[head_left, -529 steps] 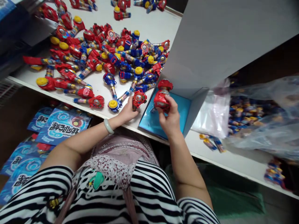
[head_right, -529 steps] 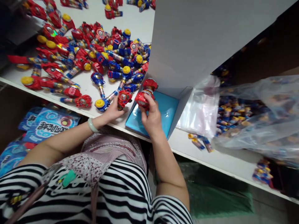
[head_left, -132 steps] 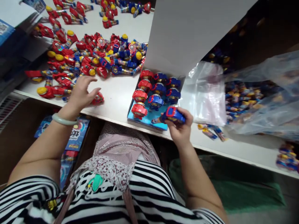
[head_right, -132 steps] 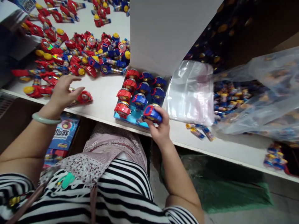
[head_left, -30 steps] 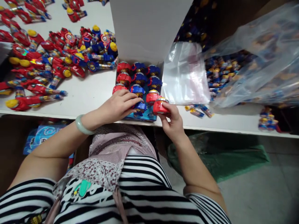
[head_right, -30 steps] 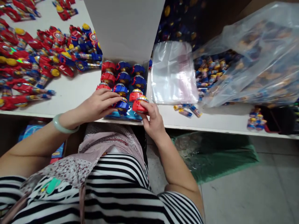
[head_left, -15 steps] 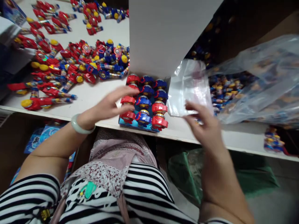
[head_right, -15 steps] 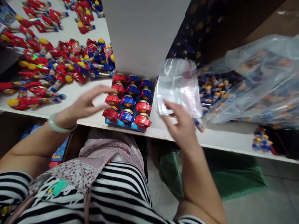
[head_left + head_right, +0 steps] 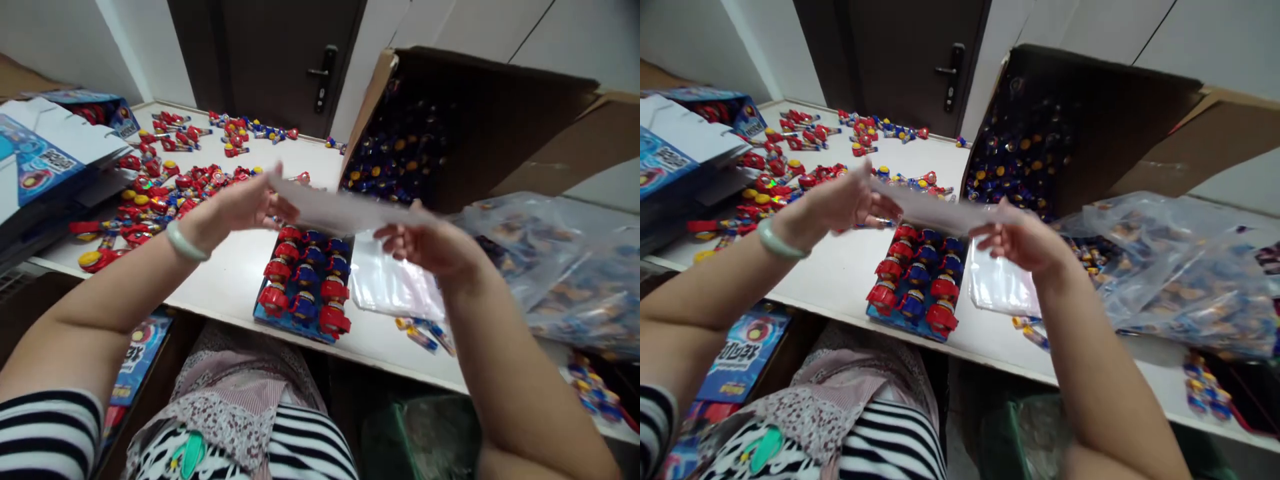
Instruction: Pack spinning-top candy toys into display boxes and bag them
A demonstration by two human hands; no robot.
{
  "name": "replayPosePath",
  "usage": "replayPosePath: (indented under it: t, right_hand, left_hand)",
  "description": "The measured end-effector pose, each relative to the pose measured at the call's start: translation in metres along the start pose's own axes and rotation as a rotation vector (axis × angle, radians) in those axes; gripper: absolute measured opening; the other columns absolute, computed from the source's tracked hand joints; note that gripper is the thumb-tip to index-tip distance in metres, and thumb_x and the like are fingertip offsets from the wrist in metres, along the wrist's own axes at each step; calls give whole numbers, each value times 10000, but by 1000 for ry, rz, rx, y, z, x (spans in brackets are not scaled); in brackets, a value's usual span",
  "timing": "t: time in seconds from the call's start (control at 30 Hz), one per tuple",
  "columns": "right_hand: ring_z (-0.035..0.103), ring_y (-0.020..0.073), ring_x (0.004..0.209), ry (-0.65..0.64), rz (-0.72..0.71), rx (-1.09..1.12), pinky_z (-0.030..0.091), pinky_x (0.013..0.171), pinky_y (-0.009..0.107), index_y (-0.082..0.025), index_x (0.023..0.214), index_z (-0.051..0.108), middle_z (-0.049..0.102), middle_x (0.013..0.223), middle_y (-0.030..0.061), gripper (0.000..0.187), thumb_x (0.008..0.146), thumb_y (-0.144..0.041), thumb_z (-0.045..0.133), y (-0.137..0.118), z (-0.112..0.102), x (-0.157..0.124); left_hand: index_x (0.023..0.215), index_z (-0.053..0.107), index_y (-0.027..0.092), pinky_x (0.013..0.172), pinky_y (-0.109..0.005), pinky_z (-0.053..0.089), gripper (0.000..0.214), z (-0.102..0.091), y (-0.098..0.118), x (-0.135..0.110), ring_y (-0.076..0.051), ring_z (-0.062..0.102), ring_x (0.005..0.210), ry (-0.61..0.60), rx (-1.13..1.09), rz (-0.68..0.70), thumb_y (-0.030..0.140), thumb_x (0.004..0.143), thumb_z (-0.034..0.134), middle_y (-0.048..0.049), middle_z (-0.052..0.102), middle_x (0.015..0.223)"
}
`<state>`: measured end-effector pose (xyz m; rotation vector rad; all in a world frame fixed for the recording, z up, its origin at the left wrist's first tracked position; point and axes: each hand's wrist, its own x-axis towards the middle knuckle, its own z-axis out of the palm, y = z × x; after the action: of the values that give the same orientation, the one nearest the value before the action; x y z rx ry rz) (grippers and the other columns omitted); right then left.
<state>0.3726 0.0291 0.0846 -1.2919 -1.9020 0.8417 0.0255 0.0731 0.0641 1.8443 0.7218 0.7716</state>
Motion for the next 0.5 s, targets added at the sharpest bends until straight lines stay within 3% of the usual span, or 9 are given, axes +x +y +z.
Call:
replayPosePath:
  t: [0.03,0.1,0.13,0.2,0.27,0.3,0.37,0.5]
  right_hand:
    - [660,184,552,-110,74,75,500,426,290,-187,1174,704,741,793,93,556,874,-637,575,1,7,-19]
    - [650,177,555,-192,156,114,523,463,294,-221,1413,537,706,734,17,699,788,-468,730,5,25,-46]
    - [646,176,563,-143,148,44,534,496,300,-226,1447,499,687,709,-6,742,767,-387,749,7,34,-53]
    - [648,189,603,49,68,-209,544,571,324,-221,1379,573,685,716,1,629,771,-289,721,11,49,-58]
    - [659,205,657,209,-10,-436,536,626,339,-223,1258,659,722,803,38,464,797,-259,687,15,58,-58]
    - [665,209,674,225,-26,-490,530,639,339,-229,1244,664,733,837,44,436,809,-259,679,17,60,-58]
    - [673,206,673,157,-9,-489,519,632,318,-240,1294,626,737,830,33,467,830,-270,670,20,62,-62]
    - [689,204,672,-3,45,-438,506,609,283,-240,1380,547,731,786,14,539,851,-244,647,24,65,-80]
  left_hand:
    - [1225,609,98,676,-350,632,565,8,-8,-14,-265,755,880,-8,2,21,580,952,499,-197,742,1051]
    - [1380,498,148,725,-339,639,611,23,-25,-33,-254,744,946,13,19,77,484,891,644,-185,720,1139]
    - [1449,421,174,759,-339,639,694,29,-33,-38,-248,735,981,42,39,111,439,866,687,-174,710,1170]
    - [1490,363,199,810,-336,632,747,39,-45,-41,-232,722,1008,142,109,170,390,854,706,-149,696,1198]
    - [1402,475,182,812,-326,626,633,44,-53,-39,-219,722,975,240,171,186,381,849,710,-128,700,1169]
    - [1332,533,167,806,-320,624,573,46,-55,-39,-216,724,955,261,169,177,384,837,722,-119,706,1140]
    - [1243,582,144,783,-308,623,525,48,-57,-42,-213,728,915,243,102,141,388,811,754,-102,721,1056]
    - [1255,571,128,668,-251,600,540,53,-61,-58,-184,723,790,162,61,88,353,806,768,-68,726,907]
